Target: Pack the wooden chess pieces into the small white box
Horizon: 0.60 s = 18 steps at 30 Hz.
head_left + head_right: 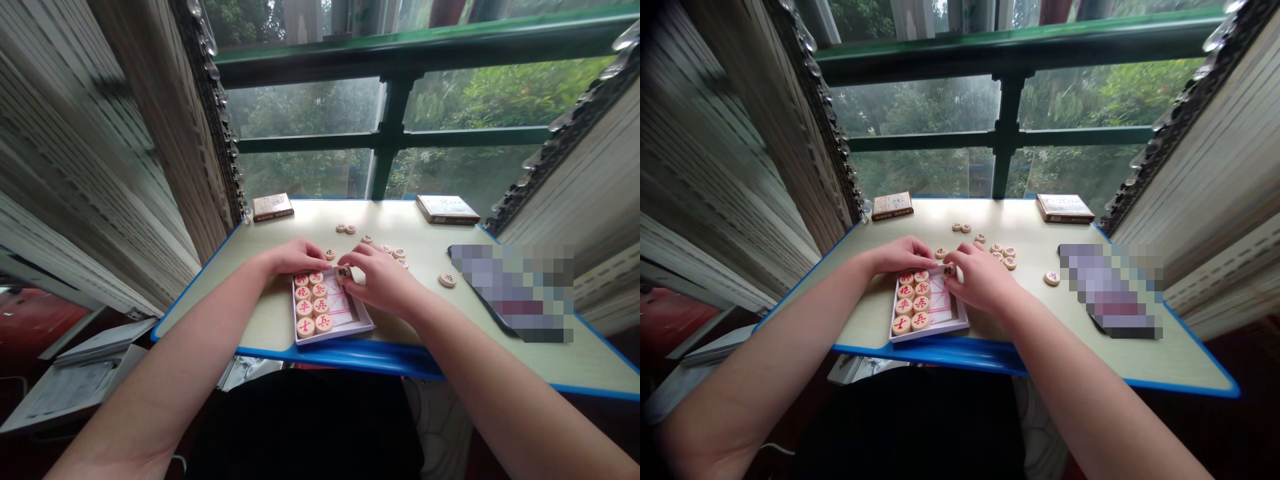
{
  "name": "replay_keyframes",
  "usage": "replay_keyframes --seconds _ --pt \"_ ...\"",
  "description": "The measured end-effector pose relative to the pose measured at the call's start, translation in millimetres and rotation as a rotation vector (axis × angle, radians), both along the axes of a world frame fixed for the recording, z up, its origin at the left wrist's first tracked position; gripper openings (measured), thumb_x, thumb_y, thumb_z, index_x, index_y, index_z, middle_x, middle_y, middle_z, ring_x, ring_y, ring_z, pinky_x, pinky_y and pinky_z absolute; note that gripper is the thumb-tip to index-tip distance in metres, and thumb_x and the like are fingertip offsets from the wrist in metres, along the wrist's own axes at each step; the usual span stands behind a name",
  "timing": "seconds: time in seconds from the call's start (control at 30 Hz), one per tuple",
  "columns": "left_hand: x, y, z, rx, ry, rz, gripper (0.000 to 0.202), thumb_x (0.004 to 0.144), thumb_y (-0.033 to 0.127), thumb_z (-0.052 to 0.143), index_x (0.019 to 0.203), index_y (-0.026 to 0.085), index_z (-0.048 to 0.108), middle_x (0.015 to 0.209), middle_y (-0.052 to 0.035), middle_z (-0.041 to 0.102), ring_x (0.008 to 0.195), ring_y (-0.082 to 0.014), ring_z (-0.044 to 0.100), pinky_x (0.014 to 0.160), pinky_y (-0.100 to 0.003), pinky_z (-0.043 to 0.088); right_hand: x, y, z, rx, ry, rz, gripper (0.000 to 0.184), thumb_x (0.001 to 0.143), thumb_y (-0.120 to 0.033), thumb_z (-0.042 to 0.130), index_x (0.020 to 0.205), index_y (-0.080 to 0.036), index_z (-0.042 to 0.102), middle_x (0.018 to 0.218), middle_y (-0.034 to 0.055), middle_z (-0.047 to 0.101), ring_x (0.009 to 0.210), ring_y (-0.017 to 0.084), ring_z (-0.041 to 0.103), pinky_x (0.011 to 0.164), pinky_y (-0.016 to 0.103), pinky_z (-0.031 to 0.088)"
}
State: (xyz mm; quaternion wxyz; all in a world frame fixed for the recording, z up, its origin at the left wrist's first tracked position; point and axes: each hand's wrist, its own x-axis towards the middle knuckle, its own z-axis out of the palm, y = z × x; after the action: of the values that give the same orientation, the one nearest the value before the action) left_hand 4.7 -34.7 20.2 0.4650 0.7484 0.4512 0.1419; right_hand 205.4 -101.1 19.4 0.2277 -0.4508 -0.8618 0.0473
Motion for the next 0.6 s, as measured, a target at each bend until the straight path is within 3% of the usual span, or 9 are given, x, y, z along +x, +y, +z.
replay_keyframes --seconds 0.13,0.27,0.33,0.4,0.6 --pt "0 1 -2.0 -0.033 -0.004 0.021 0.035 0.059 0.047 0.073 0.072 0.014 0.071 0.064 -0.0025 0.064 0.059 -0.0118 0.052 0.056 -0.025 0.039 15 -3 13.4 0.079 0.128 -0.138 0.02 0.08 -0.023 0.051 0.093 -0.019 0.067 0.093 0.0071 0.063 0.087 0.02 0.057 0.076 0.032 0.045" --pt "2 2 -7.1 0.036 0.021 0.062 0.039 0.059 0.052 0.072 0.066 0.013 0.069 0.057 -0.0016 0.061 0.053 -0.0102 0.047 0.051 -0.024 0.034 44 -1 27.4 0.166 0.228 -0.524 0.024 0.079 -0.021 0.048 0.091 -0.019 0.068 0.092 0.0072 0.064 0.082 0.02 0.059 0.071 0.032 0.044" --pt "4 3 -9.7 0.104 0.039 0.106 0.044 0.061 0.056 0.068 0.063 0.013 0.069 0.051 -0.0007 0.057 0.049 -0.0089 0.042 0.048 -0.024 0.031 57 1 30.8 0.034 0.146 -0.674 0.025 0.078 -0.023 0.049 0.092 -0.019 0.069 0.092 0.008 0.066 0.083 0.023 0.06 0.068 0.033 0.044" --pt "5 5 -11.7 0.151 0.034 0.16 0.048 0.063 0.06 0.064 0.064 0.012 0.07 0.049 -0.0005 0.055 0.047 -0.0086 0.041 0.048 -0.024 0.03 64 4 31.5 -0.086 0.085 -0.748 0.026 0.077 -0.026 0.05 0.092 -0.021 0.07 0.088 0.0079 0.068 0.083 0.026 0.061 0.064 0.034 0.043" --pt "0 13 -13.7 0.215 0.005 0.208 0.047 0.067 0.059 0.06 0.065 0.013 0.071 0.052 -0.0022 0.059 0.051 -0.0105 0.047 0.056 -0.025 0.036 69 16 21.1 -0.125 0.015 -0.763 0.031 0.078 -0.027 0.047 0.097 -0.022 0.071 0.098 0.0079 0.07 0.088 0.026 0.062 0.065 0.034 0.045"
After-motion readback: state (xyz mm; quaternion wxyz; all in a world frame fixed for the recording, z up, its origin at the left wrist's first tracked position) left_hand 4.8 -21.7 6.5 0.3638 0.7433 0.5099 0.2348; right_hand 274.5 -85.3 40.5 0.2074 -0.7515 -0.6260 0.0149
